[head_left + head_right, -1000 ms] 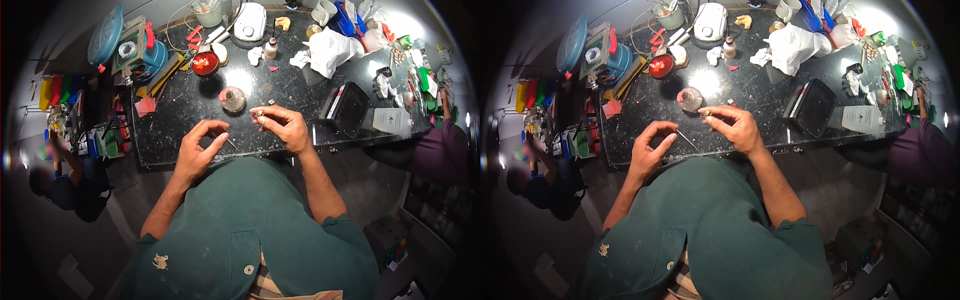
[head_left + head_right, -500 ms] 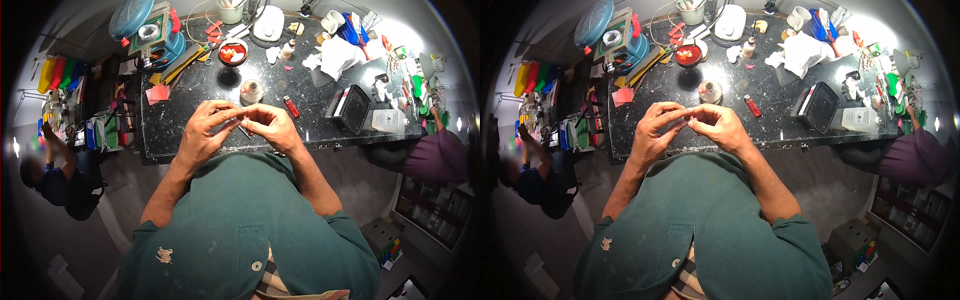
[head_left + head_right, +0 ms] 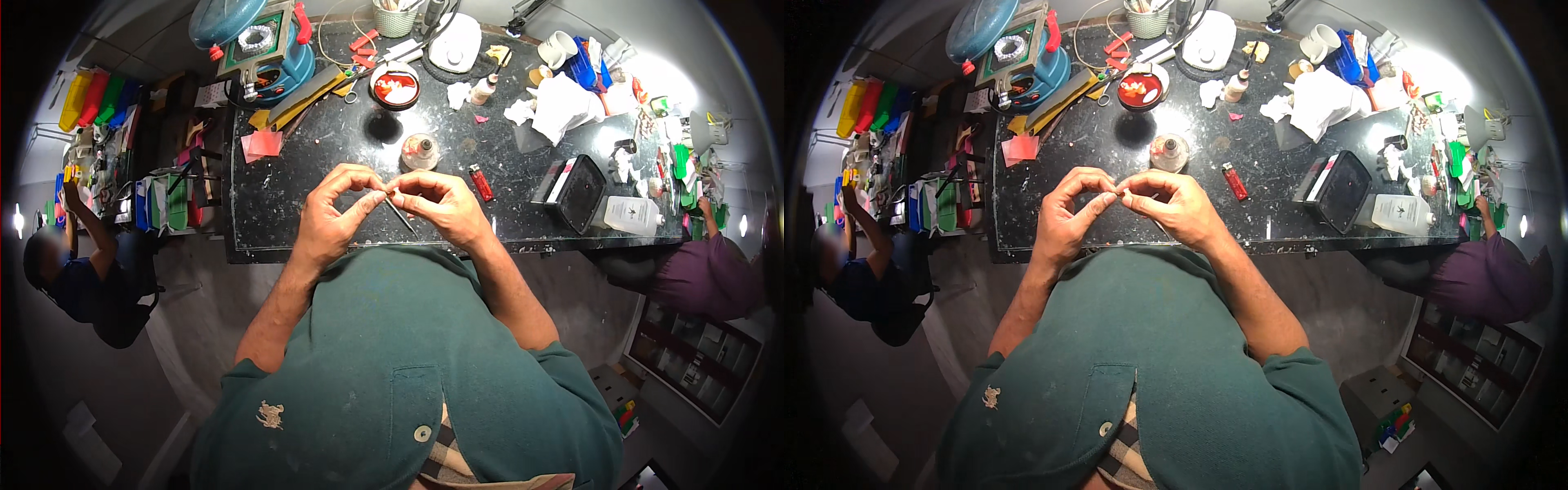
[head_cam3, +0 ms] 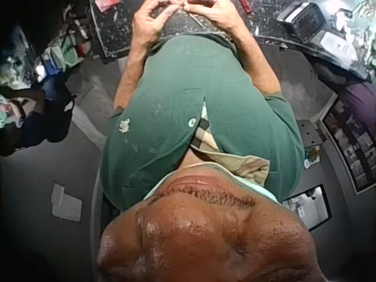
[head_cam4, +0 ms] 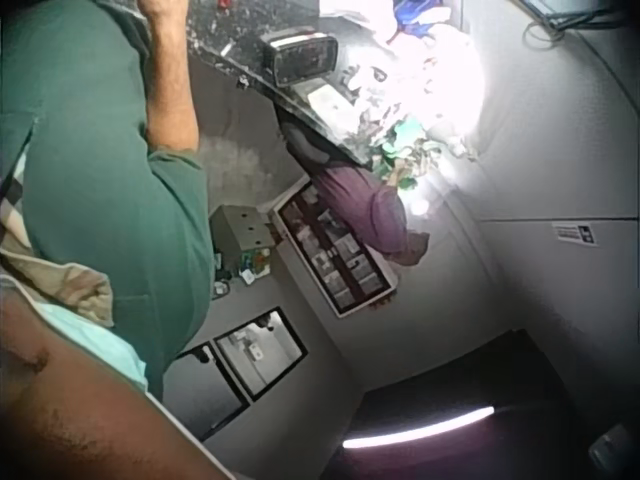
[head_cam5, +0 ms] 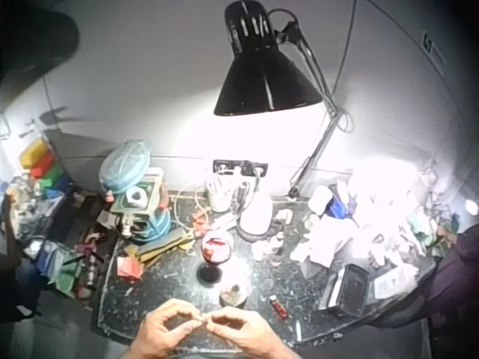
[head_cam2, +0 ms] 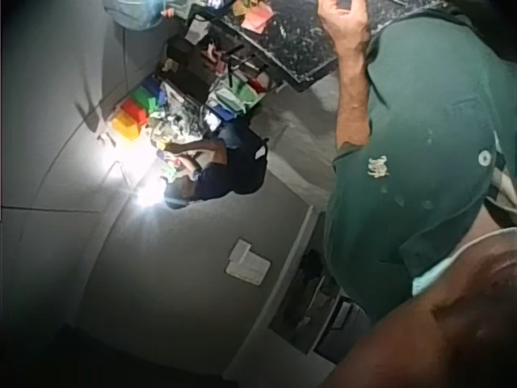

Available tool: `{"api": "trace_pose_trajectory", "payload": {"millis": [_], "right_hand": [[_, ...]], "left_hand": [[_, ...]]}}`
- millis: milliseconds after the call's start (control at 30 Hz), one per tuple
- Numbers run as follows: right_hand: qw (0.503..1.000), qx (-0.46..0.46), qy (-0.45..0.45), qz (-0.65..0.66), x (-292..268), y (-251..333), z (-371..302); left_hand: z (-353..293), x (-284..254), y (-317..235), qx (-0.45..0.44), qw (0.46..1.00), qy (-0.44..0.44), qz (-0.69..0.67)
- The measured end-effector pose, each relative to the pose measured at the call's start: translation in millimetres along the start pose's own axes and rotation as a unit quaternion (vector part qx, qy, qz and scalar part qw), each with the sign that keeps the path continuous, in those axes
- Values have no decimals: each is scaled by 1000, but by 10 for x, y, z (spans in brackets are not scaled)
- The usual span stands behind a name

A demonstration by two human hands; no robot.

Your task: The person works on dental models on a workbench, searches through small parts in a cup, and attaches a cutting disc to a rotary tool. The person then cuts excess plastic from a dental mold using the rotary tool.

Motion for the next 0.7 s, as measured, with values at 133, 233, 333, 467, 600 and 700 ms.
{"api": "trace_pose_trajectory", "payload": {"millis": [133,233,333,467,600,700], "right_hand": [[1000,15,-1,-5,-39,-34,25],[1000,21,5,-1,-58,-67,50],[1000,22,11,-3,-67,-84,88],[1000,17,7,17,-44,-124,102],[998,4,6,66,14,-120,102],[987,0,-6,160,86,-13,69]], "left_hand": [[27,-16,76,-22,1000,9,-17],[16,-11,129,-67,995,22,-65],[11,-17,223,-102,983,24,-150],[23,-28,232,-86,985,24,-145],[48,-30,181,-46,994,16,-101],[77,-31,133,-3,999,17,-31]]}}
Point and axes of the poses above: each hand's wrist, its own z-axis towards the middle knuckle, its own x-axis out of the palm, y = z × x, the point moved 3 cm from there along z, towards the middle knuckle, and after that the axes turned 11 degrees about -z, right-handed, at the moved point
